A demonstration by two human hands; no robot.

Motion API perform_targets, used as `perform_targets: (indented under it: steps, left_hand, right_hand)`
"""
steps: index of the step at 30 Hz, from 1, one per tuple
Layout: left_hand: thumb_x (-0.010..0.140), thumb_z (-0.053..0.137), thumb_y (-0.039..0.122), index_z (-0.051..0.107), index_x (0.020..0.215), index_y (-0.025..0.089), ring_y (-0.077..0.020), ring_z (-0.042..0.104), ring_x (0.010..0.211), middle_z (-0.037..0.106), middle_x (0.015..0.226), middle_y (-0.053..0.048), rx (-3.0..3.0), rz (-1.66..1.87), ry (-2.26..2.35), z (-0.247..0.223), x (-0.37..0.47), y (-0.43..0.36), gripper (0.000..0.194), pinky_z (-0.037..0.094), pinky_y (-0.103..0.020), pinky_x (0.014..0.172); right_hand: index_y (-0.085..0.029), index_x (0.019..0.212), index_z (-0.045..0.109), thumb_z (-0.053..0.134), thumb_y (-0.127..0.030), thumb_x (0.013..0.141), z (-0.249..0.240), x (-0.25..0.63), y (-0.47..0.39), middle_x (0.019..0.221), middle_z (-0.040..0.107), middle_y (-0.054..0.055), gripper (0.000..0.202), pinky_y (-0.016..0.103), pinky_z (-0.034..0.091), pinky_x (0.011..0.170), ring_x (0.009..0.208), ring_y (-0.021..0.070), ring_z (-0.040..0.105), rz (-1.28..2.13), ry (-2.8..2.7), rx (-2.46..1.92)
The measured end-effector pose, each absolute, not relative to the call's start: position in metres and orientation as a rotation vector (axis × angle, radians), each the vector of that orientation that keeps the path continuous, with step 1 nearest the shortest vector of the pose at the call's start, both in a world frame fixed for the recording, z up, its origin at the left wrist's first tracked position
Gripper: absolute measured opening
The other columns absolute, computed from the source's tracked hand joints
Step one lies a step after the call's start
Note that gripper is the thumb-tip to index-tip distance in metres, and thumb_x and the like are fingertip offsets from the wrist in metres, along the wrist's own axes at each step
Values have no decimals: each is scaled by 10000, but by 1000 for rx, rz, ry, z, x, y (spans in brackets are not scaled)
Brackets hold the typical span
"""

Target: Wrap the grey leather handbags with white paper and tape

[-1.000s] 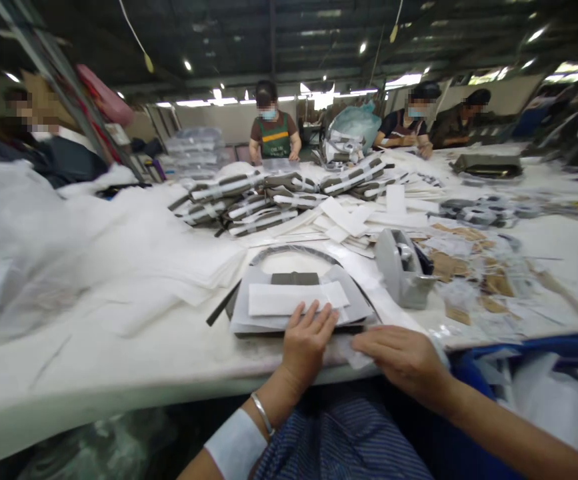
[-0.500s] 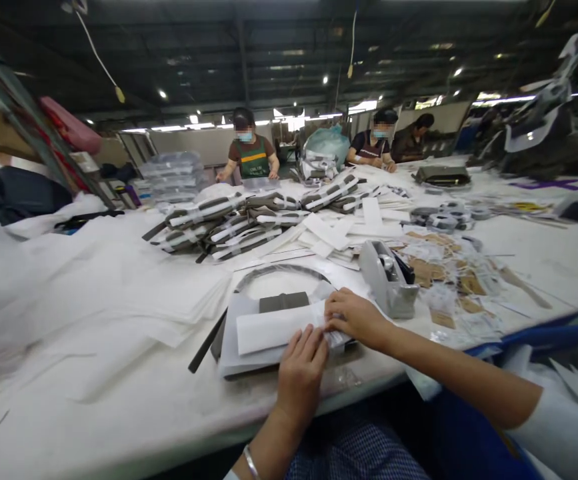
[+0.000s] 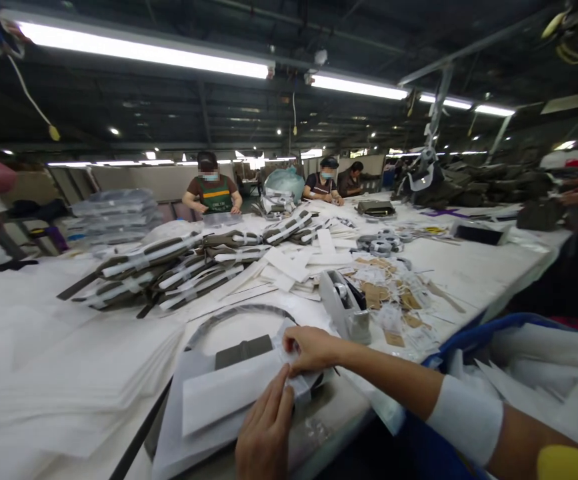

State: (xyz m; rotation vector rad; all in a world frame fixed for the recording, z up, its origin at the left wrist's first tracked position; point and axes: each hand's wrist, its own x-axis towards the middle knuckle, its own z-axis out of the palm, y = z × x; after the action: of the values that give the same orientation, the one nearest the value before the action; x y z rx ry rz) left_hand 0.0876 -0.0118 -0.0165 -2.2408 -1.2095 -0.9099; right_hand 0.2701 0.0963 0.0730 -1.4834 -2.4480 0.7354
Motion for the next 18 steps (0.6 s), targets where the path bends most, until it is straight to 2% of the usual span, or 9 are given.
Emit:
perform_targets:
  steps: [3,9,13,15,16,18]
  left_hand:
    - [928,452,79,627,1240,208,-221,636,1177,640,1335,-26,-2269,-908,-1176,-18,84,-11,381,565,-307,926]
    - [910,434,46,616,1254,187,-212,684,1084,722,1186,-47,-2212,-954,-1175,-9,86,-12,414,586,-302,839]
    - [913,408,41,634,1200,185,-203,711,1013,742,1126,-58,-2185,-1029,-1173,0,90,-14,393,594,-298,806]
    - [915,413,46,630,1201,187,-208,708,1023,739,1135,-58,-2199,-1038,-1161,1,90,-14,386,596,-303,806]
    - [915,415,48,626,1204,188,-212,707,1027,739,1137,-61,-2199,-1040,-1163,0,90,-14,385,597,-307,806]
    - [918,422,51,616,1217,187,-218,704,1036,732,1152,-75,-2196,-1031,-1187,-3,89,-14,381,595,-318,821]
  right_hand:
    - [-215,913,661,865,-375,552,67,267,100,848,664,-27,444,219,373,599,708,133,554,762,-2369,-1492]
    - [-205,833,688,823,-313,647,66,264,90,834,695,-21,253,225,406,628,716,133,590,661,-2280,-1390]
    - [-198,946,707,701,-266,817,87,309,82,959,722,23,146,261,468,796,845,156,634,523,-2119,-1386]
    - [-179,1023,696,577,-270,909,100,345,85,1078,711,78,188,313,460,897,982,193,629,431,-1964,-1483]
    - [-170,1031,693,535,-269,930,105,363,87,1106,706,100,212,336,456,919,1031,213,621,407,-1892,-1544]
    - [-147,905,707,520,-269,933,112,393,95,1002,729,122,225,346,478,890,1007,239,643,449,-1786,-1674]
